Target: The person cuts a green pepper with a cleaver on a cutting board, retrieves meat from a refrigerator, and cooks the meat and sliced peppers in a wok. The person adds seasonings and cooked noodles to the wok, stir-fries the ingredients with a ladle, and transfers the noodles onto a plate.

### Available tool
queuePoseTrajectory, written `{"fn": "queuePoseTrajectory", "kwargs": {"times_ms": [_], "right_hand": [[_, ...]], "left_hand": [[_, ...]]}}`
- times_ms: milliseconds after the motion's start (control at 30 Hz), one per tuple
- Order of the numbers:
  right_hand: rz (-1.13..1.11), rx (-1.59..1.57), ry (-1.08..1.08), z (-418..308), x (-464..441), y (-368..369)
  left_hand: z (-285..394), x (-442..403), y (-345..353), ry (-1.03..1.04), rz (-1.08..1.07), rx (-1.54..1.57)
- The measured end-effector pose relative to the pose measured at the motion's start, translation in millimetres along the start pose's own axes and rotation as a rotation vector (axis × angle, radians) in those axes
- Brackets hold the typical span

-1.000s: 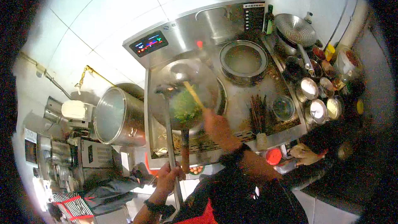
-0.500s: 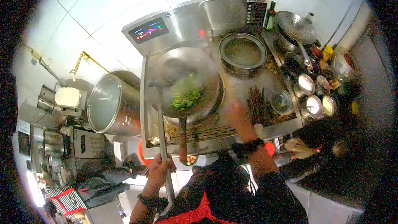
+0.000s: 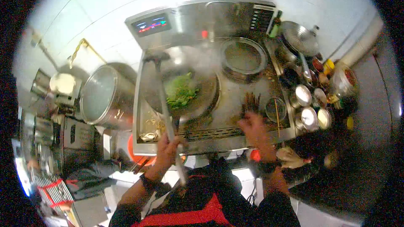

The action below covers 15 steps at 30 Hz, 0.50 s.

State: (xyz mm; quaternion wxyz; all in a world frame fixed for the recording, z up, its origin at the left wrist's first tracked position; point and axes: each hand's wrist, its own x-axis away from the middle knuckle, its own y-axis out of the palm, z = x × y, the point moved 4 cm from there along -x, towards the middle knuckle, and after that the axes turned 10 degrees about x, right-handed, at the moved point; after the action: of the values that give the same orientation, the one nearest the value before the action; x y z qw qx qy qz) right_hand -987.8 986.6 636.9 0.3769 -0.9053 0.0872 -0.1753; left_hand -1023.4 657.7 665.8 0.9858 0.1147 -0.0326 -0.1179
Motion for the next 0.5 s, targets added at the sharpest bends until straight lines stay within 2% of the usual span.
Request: {"fn": "queuePoseTrajectory", "kwargs": {"times_ms": [67,100,133,167,200,233,267,300,367,400,467,500], "right_hand": [[-0.456,-0.420,-0.358,-107,53,31],[-0.445,-0.273,-0.417,-118,60,53],[-0.433,-0.123,-0.476,-119,62,68],[-0.451,-0.103,-0.486,-116,60,74],[-0.325,-0.054,-0.438,-109,55,72],[-0.196,-0.005,-0.394,-103,52,66],[-0.244,0.011,-0.296,-97,56,59],[-0.286,0.027,-0.192,-87,66,50],[-0.277,0.306,-0.276,-58,79,28],[-0.282,0.317,-0.284,-50,83,18],[-0.386,0.514,-0.288,-37,89,6],[-0.384,0.521,-0.293,-26,83,7]], "left_hand": [[5,-11,20,0.099,0.045,-0.462],[-1,-15,23,0.103,0.068,-0.454],[-15,-20,32,0.034,-0.110,-0.444],[-24,-19,37,-0.036,-0.288,-0.427],[-27,-16,31,-0.037,-0.267,-0.415],[-20,-12,22,0.199,-0.222,-0.481],[-11,-7,12,0.440,-0.168,-0.548],[-8,-2,-2,0.444,-0.148,-0.541],[1,12,-41,0.341,0.170,-0.777],[-27,19,-60,0.340,0.184,-0.770],[-142,34,-91,-0.514,0.000,-0.229],[-140,38,-86,-0.508,0.004,-0.224]]}}
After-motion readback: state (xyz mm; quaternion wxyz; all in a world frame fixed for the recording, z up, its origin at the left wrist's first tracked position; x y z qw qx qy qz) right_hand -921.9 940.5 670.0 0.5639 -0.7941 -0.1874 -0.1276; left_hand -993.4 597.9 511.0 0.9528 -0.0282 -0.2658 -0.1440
